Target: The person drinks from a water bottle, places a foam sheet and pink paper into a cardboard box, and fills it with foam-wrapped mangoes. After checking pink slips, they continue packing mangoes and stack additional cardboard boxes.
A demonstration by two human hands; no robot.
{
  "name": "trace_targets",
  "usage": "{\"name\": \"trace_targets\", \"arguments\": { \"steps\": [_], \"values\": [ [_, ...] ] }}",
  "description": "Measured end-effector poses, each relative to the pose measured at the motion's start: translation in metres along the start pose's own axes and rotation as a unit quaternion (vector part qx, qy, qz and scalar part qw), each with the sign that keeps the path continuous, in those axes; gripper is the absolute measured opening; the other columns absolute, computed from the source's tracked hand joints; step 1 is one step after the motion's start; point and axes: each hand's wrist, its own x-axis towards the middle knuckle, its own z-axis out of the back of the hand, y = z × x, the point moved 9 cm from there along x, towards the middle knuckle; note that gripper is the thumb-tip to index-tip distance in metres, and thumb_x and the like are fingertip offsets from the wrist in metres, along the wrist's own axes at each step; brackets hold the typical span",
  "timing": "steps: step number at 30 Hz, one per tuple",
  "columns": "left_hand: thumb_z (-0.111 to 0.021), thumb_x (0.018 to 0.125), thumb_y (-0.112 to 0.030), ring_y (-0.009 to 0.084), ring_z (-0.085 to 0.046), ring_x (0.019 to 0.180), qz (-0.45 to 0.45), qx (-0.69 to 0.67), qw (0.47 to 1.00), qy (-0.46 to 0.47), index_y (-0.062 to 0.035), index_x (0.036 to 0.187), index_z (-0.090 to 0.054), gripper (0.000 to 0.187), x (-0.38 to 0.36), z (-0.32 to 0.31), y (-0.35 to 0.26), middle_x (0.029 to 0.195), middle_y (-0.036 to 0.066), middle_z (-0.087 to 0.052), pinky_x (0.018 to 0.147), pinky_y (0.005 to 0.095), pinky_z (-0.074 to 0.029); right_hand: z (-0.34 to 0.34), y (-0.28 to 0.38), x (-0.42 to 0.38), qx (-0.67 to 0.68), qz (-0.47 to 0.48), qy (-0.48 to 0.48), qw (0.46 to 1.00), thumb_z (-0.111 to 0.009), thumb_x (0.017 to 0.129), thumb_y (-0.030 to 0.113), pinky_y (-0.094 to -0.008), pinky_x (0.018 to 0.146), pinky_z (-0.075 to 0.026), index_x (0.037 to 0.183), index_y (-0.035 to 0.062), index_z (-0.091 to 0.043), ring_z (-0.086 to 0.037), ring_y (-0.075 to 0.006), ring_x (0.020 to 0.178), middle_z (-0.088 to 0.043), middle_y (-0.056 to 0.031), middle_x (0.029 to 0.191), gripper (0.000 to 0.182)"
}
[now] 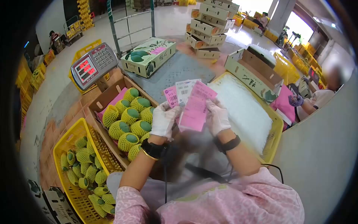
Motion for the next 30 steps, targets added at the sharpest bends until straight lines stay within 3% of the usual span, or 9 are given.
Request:
{"name": "trace_targets", "arguments": {
  "steps": [7, 9, 11, 13, 15, 17, 21, 25, 30],
  "values": [
    [-0.057, 0.078, 0.002, 0.0096, -0.056, 0.077, -0.030, 0.017, 0.999, -0.028, -0.0003, 0.099, -0.058, 0.021, -0.007, -0.018, 0.005, 0.087, 0.004, -0.061, 0.070, 0.0227, -0.046, 0.000, 0.008, -0.006, 0.063, -0.002, 0.063, 0.996, -0.044, 0.082, -0.007, -0.0284, 0.089, -0.041, 0.110, -0.0009, -0.047, -0.052, -0.0167, 0.097, -0.055, -0.0094, 0.104, 0.029],
    [-0.052, 0.080, 0.004, 0.0109, -0.056, 0.079, -0.213, -0.037, 0.968, -0.123, -0.0025, 0.106, -0.056, 0.028, -0.015, -0.005, -0.015, 0.090, 0.006, -0.060, 0.071, 0.0243, -0.046, 0.010, 0.005, 0.001, 0.062, 0.015, 0.087, 0.994, -0.044, 0.082, -0.007, -0.0289, 0.090, -0.040, 0.110, -0.0008, -0.047, -0.052, -0.0175, 0.098, -0.055, -0.0094, 0.105, 0.029],
    [-0.045, 0.080, 0.007, 0.0113, -0.056, 0.082, -0.280, 0.005, 0.953, -0.112, -0.0033, 0.111, -0.054, 0.034, -0.019, -0.001, -0.028, 0.093, 0.008, -0.060, 0.074, 0.0248, -0.046, 0.015, 0.003, 0.001, 0.065, 0.014, 0.080, 0.995, -0.044, 0.082, -0.006, -0.0280, 0.088, -0.041, 0.110, -0.0005, -0.047, -0.052, -0.0170, 0.098, -0.054, -0.0093, 0.106, 0.029],
    [-0.043, 0.078, 0.007, 0.0105, -0.055, 0.085, -0.308, 0.347, 0.885, -0.032, -0.0014, 0.112, -0.053, 0.036, -0.028, -0.023, -0.038, 0.095, 0.009, -0.060, 0.074, 0.0239, -0.045, 0.017, 0.003, -0.001, 0.070, 0.017, 0.089, 0.993, -0.046, 0.082, -0.006, -0.0275, 0.088, -0.041, 0.110, -0.0003, -0.047, -0.053, -0.0163, 0.097, -0.055, -0.0088, 0.105, 0.029],
    [-0.044, 0.077, 0.007, 0.0105, -0.055, 0.086, -0.291, 0.378, 0.879, 0.015, 0.0004, 0.110, -0.054, 0.036, -0.021, -0.020, -0.024, 0.096, 0.009, -0.061, 0.074, 0.0235, -0.045, 0.015, 0.004, -0.003, 0.073, 0.019, 0.099, 0.992, -0.047, 0.082, -0.005, -0.0271, 0.087, -0.042, 0.110, -0.0001, -0.047, -0.053, -0.0157, 0.097, -0.055, -0.0083, 0.103, 0.029],
    [-0.048, 0.078, 0.004, 0.0112, -0.056, 0.084, -0.157, 0.265, 0.950, 0.043, 0.0028, 0.102, -0.057, 0.026, -0.022, -0.027, -0.015, 0.096, 0.009, -0.061, 0.074, 0.0226, -0.045, 0.021, 0.006, -0.007, 0.010, 0.028, 0.050, 0.998, -0.051, 0.081, -0.004, -0.0272, 0.086, -0.044, 0.110, 0.0000, -0.047, -0.054, -0.0147, 0.093, -0.057, -0.0080, 0.100, 0.029],
    [-0.062, 0.077, -0.003, 0.0070, -0.054, 0.066, -0.102, 0.236, 0.966, -0.001, 0.0021, 0.084, -0.059, 0.010, -0.010, -0.016, 0.006, 0.075, 0.004, -0.060, 0.060, 0.0192, -0.044, 0.033, -0.007, -0.001, 0.040, 0.010, 0.062, 0.997, -0.053, 0.081, -0.001, -0.0268, 0.081, -0.045, 0.106, 0.0016, -0.049, -0.056, -0.0137, 0.088, -0.058, -0.0073, 0.097, 0.025],
    [-0.067, 0.074, -0.006, 0.0051, -0.051, 0.060, -0.073, 0.205, 0.972, -0.089, 0.0004, 0.078, -0.058, 0.012, -0.014, -0.006, 0.005, 0.069, 0.001, -0.058, 0.055, 0.0183, -0.043, 0.029, -0.014, -0.009, 0.026, -0.017, 0.070, 0.997, -0.054, 0.082, 0.000, -0.0266, 0.080, -0.046, 0.105, 0.0021, -0.050, -0.056, -0.0134, 0.087, -0.059, -0.0072, 0.096, 0.024],
    [-0.067, 0.074, -0.006, 0.0053, -0.051, 0.061, -0.088, 0.179, 0.978, -0.062, 0.0004, 0.079, -0.058, 0.012, -0.017, -0.014, 0.001, 0.070, 0.001, -0.059, 0.055, 0.0190, -0.043, 0.016, -0.007, -0.016, 0.032, 0.002, 0.093, 0.995, -0.054, 0.082, 0.001, -0.0267, 0.080, -0.046, 0.105, 0.0004, -0.050, -0.057, -0.0136, 0.087, -0.059, -0.0081, 0.096, 0.023]
  ]
}}
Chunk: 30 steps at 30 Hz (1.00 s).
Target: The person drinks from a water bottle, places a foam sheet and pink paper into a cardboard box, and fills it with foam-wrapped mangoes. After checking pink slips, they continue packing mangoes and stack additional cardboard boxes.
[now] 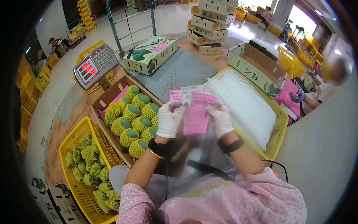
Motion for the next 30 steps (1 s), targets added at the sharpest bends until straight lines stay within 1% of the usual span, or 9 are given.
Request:
{"name": "trace_targets", "arguments": {
  "steps": [2, 6, 8, 16, 18, 22, 27, 29, 30],
  "values": [
    [-0.067, 0.074, -0.006, 0.0048, -0.051, 0.062, -0.036, -0.096, 0.994, 0.047, 0.0000, 0.077, -0.059, 0.011, 0.000, -0.010, -0.006, 0.069, 0.001, -0.059, 0.055, 0.0188, -0.043, 0.004, 0.000, 0.002, -0.013, 0.004, 0.001, 1.000, -0.054, 0.082, 0.001, -0.0266, 0.080, -0.046, 0.105, -0.0002, -0.050, -0.057, -0.0136, 0.087, -0.059, -0.0083, 0.096, 0.024],
    [-0.067, 0.074, -0.005, 0.0043, -0.050, 0.060, -0.038, -0.013, 0.997, 0.065, -0.0007, 0.075, -0.060, 0.009, 0.002, -0.010, -0.001, 0.068, 0.001, -0.059, 0.054, 0.0187, -0.042, 0.008, 0.002, 0.002, -0.024, 0.015, -0.008, 1.000, -0.053, 0.083, 0.001, -0.0264, 0.080, -0.046, 0.105, -0.0014, -0.051, -0.056, -0.0137, 0.087, -0.059, -0.0091, 0.096, 0.023],
    [-0.067, 0.073, -0.004, 0.0040, -0.049, 0.057, 0.041, -0.065, 0.997, 0.029, -0.0015, 0.072, -0.059, 0.008, 0.000, -0.006, 0.007, 0.065, 0.000, -0.057, 0.051, 0.0191, -0.042, 0.007, 0.001, 0.001, -0.025, 0.005, -0.010, 1.000, -0.052, 0.083, 0.001, -0.0265, 0.080, -0.046, 0.104, -0.0016, -0.051, -0.056, -0.0139, 0.087, -0.059, -0.0090, 0.095, 0.021],
    [-0.072, 0.068, -0.004, 0.0044, -0.048, 0.054, 0.068, -0.019, 0.996, 0.052, -0.0043, 0.064, -0.053, 0.019, 0.004, -0.005, 0.014, 0.063, 0.001, -0.057, 0.050, 0.0192, -0.041, 0.014, 0.001, 0.004, 0.008, 0.004, -0.026, 1.000, -0.050, 0.085, 0.003, -0.0280, 0.080, -0.046, 0.107, -0.0020, -0.048, -0.056, -0.0160, 0.088, -0.057, -0.0098, 0.098, 0.023],
    [-0.064, 0.073, 0.002, 0.0093, -0.054, 0.056, 0.042, 0.001, 0.997, 0.057, 0.0012, 0.074, -0.056, 0.008, 0.005, -0.006, 0.014, 0.066, 0.006, -0.059, 0.050, 0.0213, -0.044, 0.014, 0.001, 0.005, 0.031, 0.010, -0.022, 0.999, -0.052, 0.084, 0.004, -0.0285, 0.079, -0.047, 0.109, -0.0017, -0.046, -0.056, -0.0164, 0.090, -0.056, -0.0101, 0.099, 0.026],
    [-0.068, 0.070, 0.002, 0.0100, -0.056, 0.059, 0.077, 0.012, 0.996, 0.039, 0.0008, 0.074, -0.056, 0.012, 0.005, -0.005, 0.020, 0.069, 0.007, -0.060, 0.051, 0.0217, -0.044, 0.021, -0.001, 0.006, 0.003, 0.014, -0.050, 0.999, -0.054, 0.081, -0.002, -0.0285, 0.079, -0.047, 0.104, -0.0002, -0.047, -0.056, -0.0152, 0.090, -0.056, -0.0090, 0.097, 0.024],
    [-0.068, 0.072, -0.006, 0.0069, -0.051, 0.058, 0.067, -0.039, 0.997, 0.027, -0.0010, 0.071, -0.057, 0.013, 0.005, -0.002, 0.023, 0.065, 0.001, -0.056, 0.053, 0.0211, -0.043, 0.049, 0.001, 0.019, 0.029, 0.035, -0.088, 0.995, -0.054, 0.079, -0.005, -0.0279, 0.080, -0.046, 0.104, 0.0008, -0.046, -0.055, -0.0158, 0.090, -0.056, -0.0081, 0.097, 0.027],
    [-0.064, 0.074, -0.005, 0.0077, -0.052, 0.060, 0.035, 0.093, 0.995, 0.000, 0.0020, 0.078, -0.059, 0.010, 0.011, 0.013, 0.025, 0.070, 0.003, -0.059, 0.054, 0.0228, -0.043, 0.064, 0.020, 0.031, 0.069, 0.058, -0.081, 0.993, -0.052, 0.080, -0.003, -0.0288, 0.082, -0.044, 0.105, 0.0007, -0.045, -0.054, -0.0166, 0.090, -0.055, -0.0081, 0.099, 0.026],
    [-0.064, 0.074, -0.006, 0.0076, -0.050, 0.060, 0.021, 0.057, 0.998, -0.004, 0.0022, 0.080, -0.059, 0.011, 0.013, 0.018, 0.024, 0.071, 0.003, -0.058, 0.054, 0.0229, -0.043, 0.072, 0.037, 0.035, 0.059, 0.077, -0.090, 0.991, -0.050, 0.081, -0.002, -0.0289, 0.083, -0.044, 0.109, 0.0004, -0.043, -0.054, -0.0169, 0.089, -0.055, -0.0082, 0.100, 0.029]
  ]
}}
